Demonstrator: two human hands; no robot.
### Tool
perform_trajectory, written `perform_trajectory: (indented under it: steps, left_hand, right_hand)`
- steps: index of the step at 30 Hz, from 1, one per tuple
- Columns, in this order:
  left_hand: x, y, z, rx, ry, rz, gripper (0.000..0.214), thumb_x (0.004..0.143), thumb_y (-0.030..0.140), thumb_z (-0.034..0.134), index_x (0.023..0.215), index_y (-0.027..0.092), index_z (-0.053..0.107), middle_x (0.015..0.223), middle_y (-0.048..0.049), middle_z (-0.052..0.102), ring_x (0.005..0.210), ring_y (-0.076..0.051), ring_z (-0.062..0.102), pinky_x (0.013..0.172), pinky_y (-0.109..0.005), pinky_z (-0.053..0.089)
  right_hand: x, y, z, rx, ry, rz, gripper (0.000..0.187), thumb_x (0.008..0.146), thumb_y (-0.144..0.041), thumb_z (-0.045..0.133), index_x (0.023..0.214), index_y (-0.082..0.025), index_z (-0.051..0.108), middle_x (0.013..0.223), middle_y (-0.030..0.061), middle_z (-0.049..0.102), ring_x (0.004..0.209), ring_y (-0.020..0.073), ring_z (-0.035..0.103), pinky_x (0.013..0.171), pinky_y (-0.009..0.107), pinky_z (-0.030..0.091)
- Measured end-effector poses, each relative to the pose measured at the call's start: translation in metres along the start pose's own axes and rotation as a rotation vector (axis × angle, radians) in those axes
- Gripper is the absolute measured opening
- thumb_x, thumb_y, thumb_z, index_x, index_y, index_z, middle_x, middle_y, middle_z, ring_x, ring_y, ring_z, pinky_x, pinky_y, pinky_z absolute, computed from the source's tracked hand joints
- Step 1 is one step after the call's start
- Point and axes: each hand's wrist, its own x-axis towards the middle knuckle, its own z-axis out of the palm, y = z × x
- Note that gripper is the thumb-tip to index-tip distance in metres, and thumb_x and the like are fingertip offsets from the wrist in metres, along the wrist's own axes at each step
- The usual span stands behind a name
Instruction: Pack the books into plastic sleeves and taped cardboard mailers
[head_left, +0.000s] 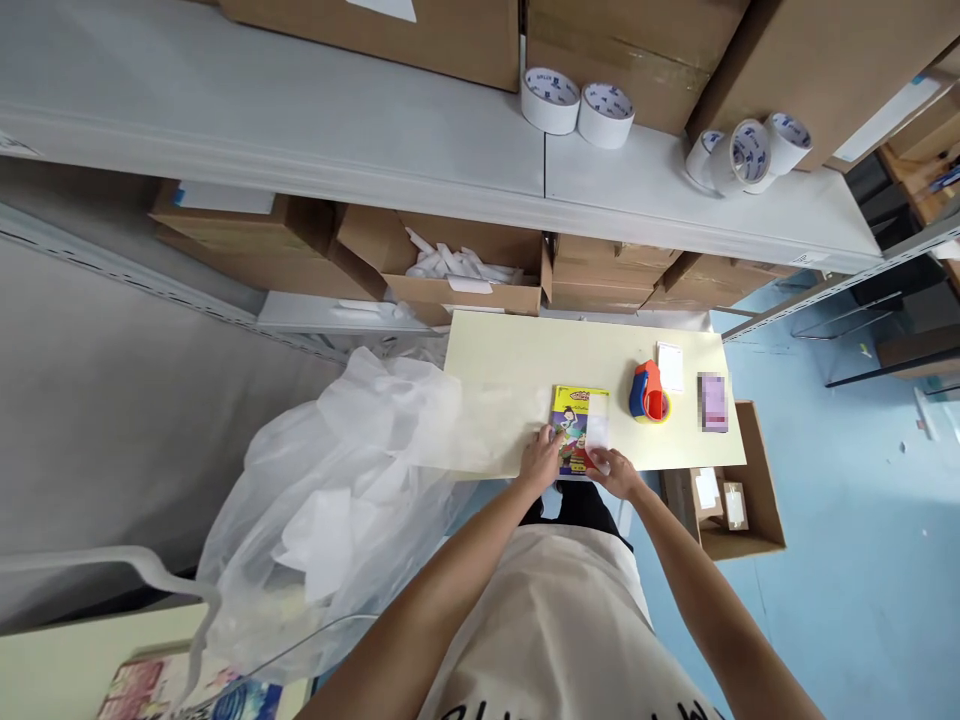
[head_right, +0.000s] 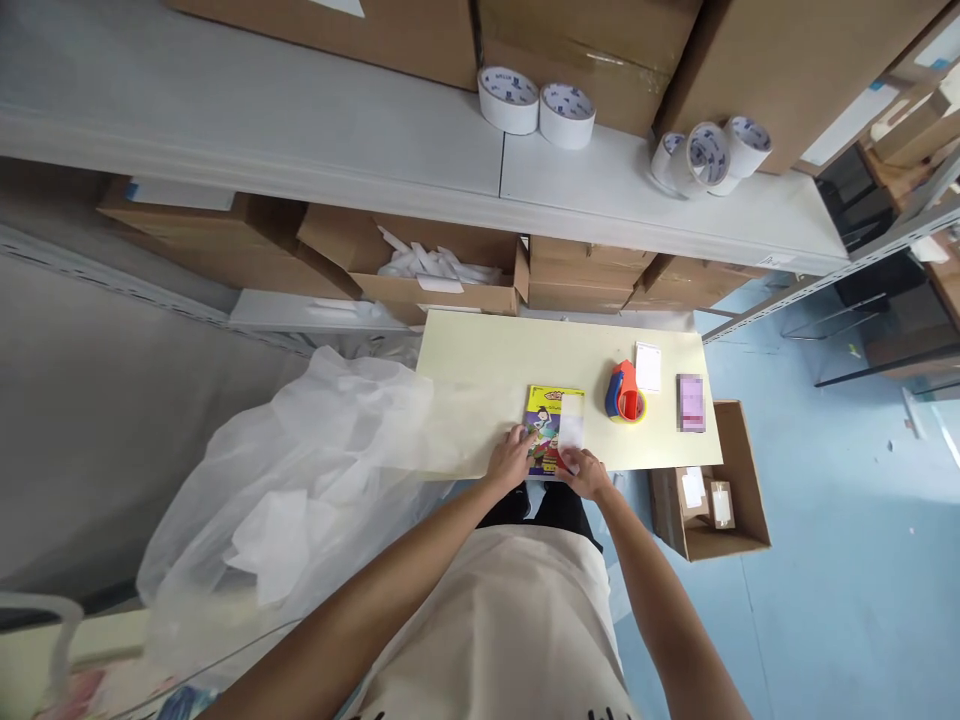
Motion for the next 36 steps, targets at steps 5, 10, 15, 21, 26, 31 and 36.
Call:
perform_trajectory:
  steps: [5, 10, 15, 21, 26, 31, 36]
  left_hand:
    - [-0.002, 0.013, -0.001, 0.069, 0.104, 0.072, 0.056, 0.079, 0.009, 0.053, 0.135, 0.018, 0.051, 0.141, -0.0177, 0.046, 0.129, -0.033, 0.043, 0.102, -0.048, 0.039]
    - [0.007, 0.022, 0.009, 0.007, -0.008, 0.437, 0.055, 0.081, 0.012, 0.051, 0.134, 0.027, 0.054, 0.151, -0.0078, 0.043, 0.141, -0.03, 0.033, 0.115, -0.05, 0.023]
    - [0.011, 0.021, 0.018, 0.007, -0.066, 0.363, 0.045, 0.085, 0.019, 0.054, 0.128, 0.029, 0.059, 0.151, -0.01, 0.043, 0.143, -0.032, 0.03, 0.115, -0.057, 0.021]
    - [-0.005, 0.03, 0.026, -0.017, -0.031, 0.096, 0.038, 0.085, 0.033, 0.061, 0.123, 0.027, 0.062, 0.16, -0.0141, 0.02, 0.146, -0.046, 0.009, 0.104, -0.073, 0.025]
    - [-0.011, 0.026, 0.02, -0.075, -0.047, 0.125, 0.038, 0.085, 0.031, 0.063, 0.123, 0.025, 0.06, 0.159, -0.0145, 0.023, 0.147, -0.044, 0.012, 0.108, -0.068, 0.027]
    - [-0.003, 0.041, 0.024, -0.24, -0.057, 0.14, 0.036, 0.084, 0.033, 0.064, 0.119, 0.023, 0.059, 0.158, -0.0129, 0.025, 0.147, -0.039, 0.016, 0.11, -0.064, 0.028]
    - [0.009, 0.086, 0.029, -0.479, 0.035, 0.151, 0.032, 0.091, 0.037, 0.053, 0.118, 0.021, 0.058, 0.152, -0.0137, 0.036, 0.145, -0.031, 0.026, 0.113, -0.055, 0.03]
  right_hand:
    - [-0.004, 0.001, 0.014, 0.042, -0.061, -0.073, 0.032, 0.067, -0.018, 0.07, 0.099, -0.021, 0.068, 0.076, -0.0001, 0.064, 0.066, 0.0154, 0.059, 0.07, 0.03, 0.05]
    - [-0.005, -0.002, 0.024, 0.103, -0.045, -0.125, 0.029, 0.068, -0.013, 0.064, 0.096, -0.02, 0.067, 0.089, 0.0036, 0.065, 0.077, 0.0165, 0.061, 0.075, 0.031, 0.052]
    - [-0.004, 0.012, 0.011, 0.281, 0.216, 0.033, 0.028, 0.077, -0.03, 0.059, 0.102, -0.02, 0.068, 0.096, 0.0082, 0.067, 0.079, 0.0201, 0.064, 0.078, 0.037, 0.053]
    - [0.032, 0.016, 0.009, 0.862, 0.3, 0.384, 0.056, 0.058, -0.036, 0.073, 0.11, -0.021, 0.059, 0.099, 0.0079, 0.069, 0.086, 0.0241, 0.066, 0.072, 0.037, 0.054]
    - [0.045, 0.006, 0.016, 0.971, 0.231, 0.373, 0.037, 0.056, -0.035, 0.072, 0.086, -0.019, 0.06, 0.079, 0.0029, 0.068, 0.072, 0.0209, 0.064, 0.065, 0.033, 0.052]
    - [0.026, 0.009, -0.005, 1.021, 0.244, 0.314, 0.035, 0.056, -0.033, 0.072, 0.084, -0.02, 0.056, 0.078, 0.0, 0.066, 0.07, 0.018, 0.062, 0.067, 0.032, 0.052]
    - [0.007, 0.017, -0.039, 0.895, 0.374, 0.253, 0.032, 0.059, -0.033, 0.068, 0.084, -0.021, 0.052, 0.076, -0.0017, 0.061, 0.069, 0.0167, 0.058, 0.067, 0.031, 0.05]
